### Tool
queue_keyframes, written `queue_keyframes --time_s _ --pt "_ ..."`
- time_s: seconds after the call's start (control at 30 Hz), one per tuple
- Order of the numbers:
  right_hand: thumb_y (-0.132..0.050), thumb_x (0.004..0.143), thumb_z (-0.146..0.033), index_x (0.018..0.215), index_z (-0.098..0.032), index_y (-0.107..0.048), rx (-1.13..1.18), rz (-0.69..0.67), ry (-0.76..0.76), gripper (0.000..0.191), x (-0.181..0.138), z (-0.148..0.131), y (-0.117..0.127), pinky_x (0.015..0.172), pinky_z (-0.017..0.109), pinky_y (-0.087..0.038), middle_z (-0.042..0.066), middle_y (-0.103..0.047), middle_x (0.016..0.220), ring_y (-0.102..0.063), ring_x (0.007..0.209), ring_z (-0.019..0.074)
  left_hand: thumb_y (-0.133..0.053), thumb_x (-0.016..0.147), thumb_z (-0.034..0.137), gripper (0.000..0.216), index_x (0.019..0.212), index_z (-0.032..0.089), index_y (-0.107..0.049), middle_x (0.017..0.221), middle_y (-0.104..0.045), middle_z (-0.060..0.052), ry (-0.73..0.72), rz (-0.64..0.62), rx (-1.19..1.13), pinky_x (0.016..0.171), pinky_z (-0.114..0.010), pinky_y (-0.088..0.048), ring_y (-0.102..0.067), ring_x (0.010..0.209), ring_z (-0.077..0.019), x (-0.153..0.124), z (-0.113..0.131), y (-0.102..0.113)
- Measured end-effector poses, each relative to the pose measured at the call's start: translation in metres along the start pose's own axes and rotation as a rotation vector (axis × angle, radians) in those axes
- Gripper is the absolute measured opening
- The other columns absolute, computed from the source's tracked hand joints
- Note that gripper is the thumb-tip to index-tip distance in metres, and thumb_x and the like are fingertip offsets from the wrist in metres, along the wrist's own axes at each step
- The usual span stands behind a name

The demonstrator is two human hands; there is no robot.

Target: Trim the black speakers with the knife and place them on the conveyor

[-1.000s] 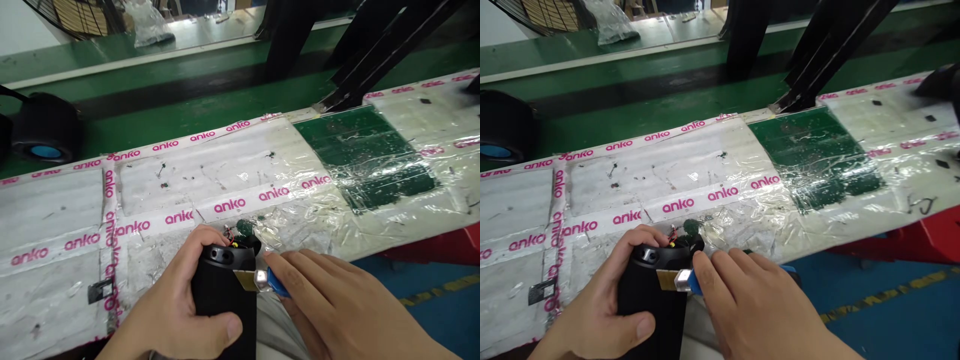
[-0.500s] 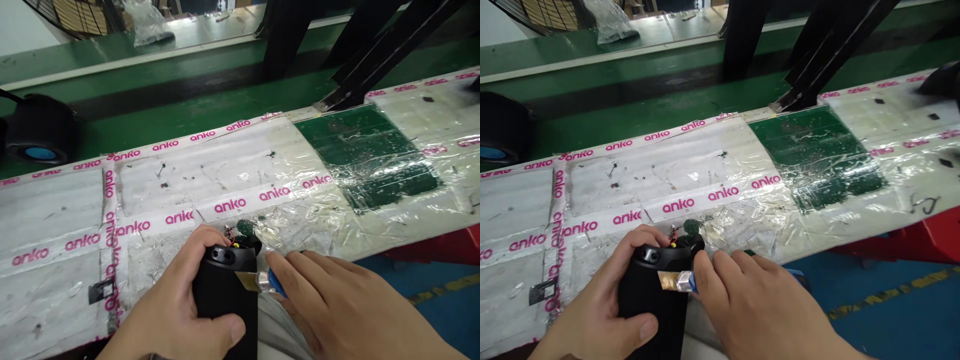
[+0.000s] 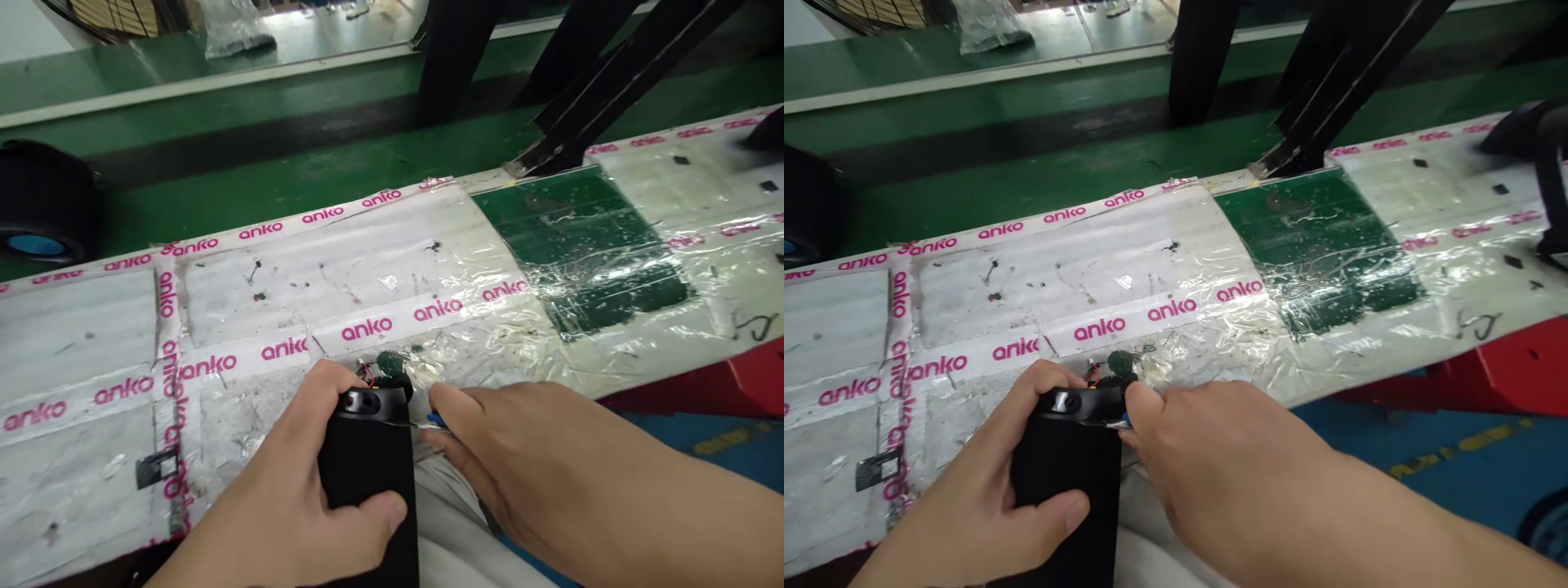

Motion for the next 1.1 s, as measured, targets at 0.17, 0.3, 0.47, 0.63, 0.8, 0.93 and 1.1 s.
queue_keyframes --time_s 0.17,0.3,0.47,0.63,0.8,0.93,1.1 --pt "-0.056 0.083 -0.007 0.085 -0.028 -0.051 -0.063 0.193 0.017 0.022 -0.022 0.014 0.032 0.044 0.039 -0.021 -0.001 -0.065 0.066 -0.053 0.042 0.0205 -0.072 0.078 0.022 0.041 0.111 0.030 -0.049 0.101 -0.054 0.002 -0.010 0.066 -0.133 0.071 -0.029 -0.045 -0.051 0.084 -0.0181 -0.003 -0.004 0.000" --pt "-0.044 0.099 -0.015 0.095 -0.027 -0.051 -0.076 0.428 0.002 0.015 -0.038 0.013 0.042 0.044 0.038 -0.033 0.002 -0.068 0.074 -0.059 0.047 0.0194 -0.073 0.076 0.021 0.042 0.110 0.029 -0.052 0.100 -0.056 0.003 -0.025 0.098 -0.137 0.073 -0.030 -0.045 -0.052 0.085 -0.0182 -0.003 0.000 0.000" --pt "-0.044 0.092 -0.008 0.103 -0.022 -0.054 -0.054 0.333 0.032 0.021 -0.019 -0.007 0.012 0.044 0.037 -0.036 -0.001 -0.061 0.070 -0.064 0.050 0.0222 -0.072 0.072 0.015 0.045 0.110 0.030 -0.054 0.106 -0.062 0.003 -0.022 0.083 -0.083 0.084 -0.033 -0.049 -0.058 0.094 -0.0205 0.002 0.007 -0.001" --pt "-0.044 0.092 -0.007 0.103 -0.023 -0.051 -0.059 0.301 0.014 0.021 -0.013 -0.009 0.004 0.044 0.037 -0.035 -0.001 -0.061 0.071 -0.065 0.050 0.0229 -0.075 0.072 0.015 0.053 0.118 0.032 -0.055 0.119 -0.063 0.003 -0.046 0.084 -0.060 0.091 -0.035 -0.051 -0.060 0.104 -0.0226 0.003 0.008 0.001" --pt "-0.042 0.092 -0.006 0.110 -0.021 -0.050 -0.068 0.288 0.034 0.024 -0.017 -0.009 0.004 0.046 0.036 -0.035 -0.001 -0.062 0.073 -0.066 0.051 0.0230 -0.075 0.071 0.016 0.052 0.117 0.031 -0.055 0.120 -0.065 0.001 -0.022 0.068 -0.073 0.091 -0.036 -0.052 -0.060 0.106 -0.0246 0.003 0.003 0.001" --pt "-0.042 0.091 -0.006 0.104 -0.024 -0.047 -0.049 0.302 0.024 0.024 -0.015 -0.008 0.006 0.046 0.035 -0.033 -0.003 -0.060 0.069 -0.062 0.047 0.0217 -0.077 0.070 0.017 0.054 0.118 0.030 -0.055 0.125 -0.064 0.000 0.003 0.060 -0.083 0.088 -0.036 -0.052 -0.060 0.113 -0.0276 0.004 -0.001 0.002" --pt "-0.041 0.091 -0.005 0.105 -0.025 -0.046 -0.030 0.299 0.019 0.024 -0.016 -0.009 0.006 0.046 0.036 -0.033 -0.003 -0.060 0.070 -0.064 0.049 0.0217 -0.076 0.071 0.017 0.054 0.118 0.032 -0.055 0.125 -0.064 0.002 -0.006 0.054 -0.088 0.089 -0.035 -0.052 -0.060 0.113 -0.0266 0.004 0.000 0.002"
Point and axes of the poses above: each hand's wrist, its own x-axis towards the middle knuckle, its own y-axis out of the back of the hand, z = x × y, the point moved 9 cm from there along x, towards the middle knuckle
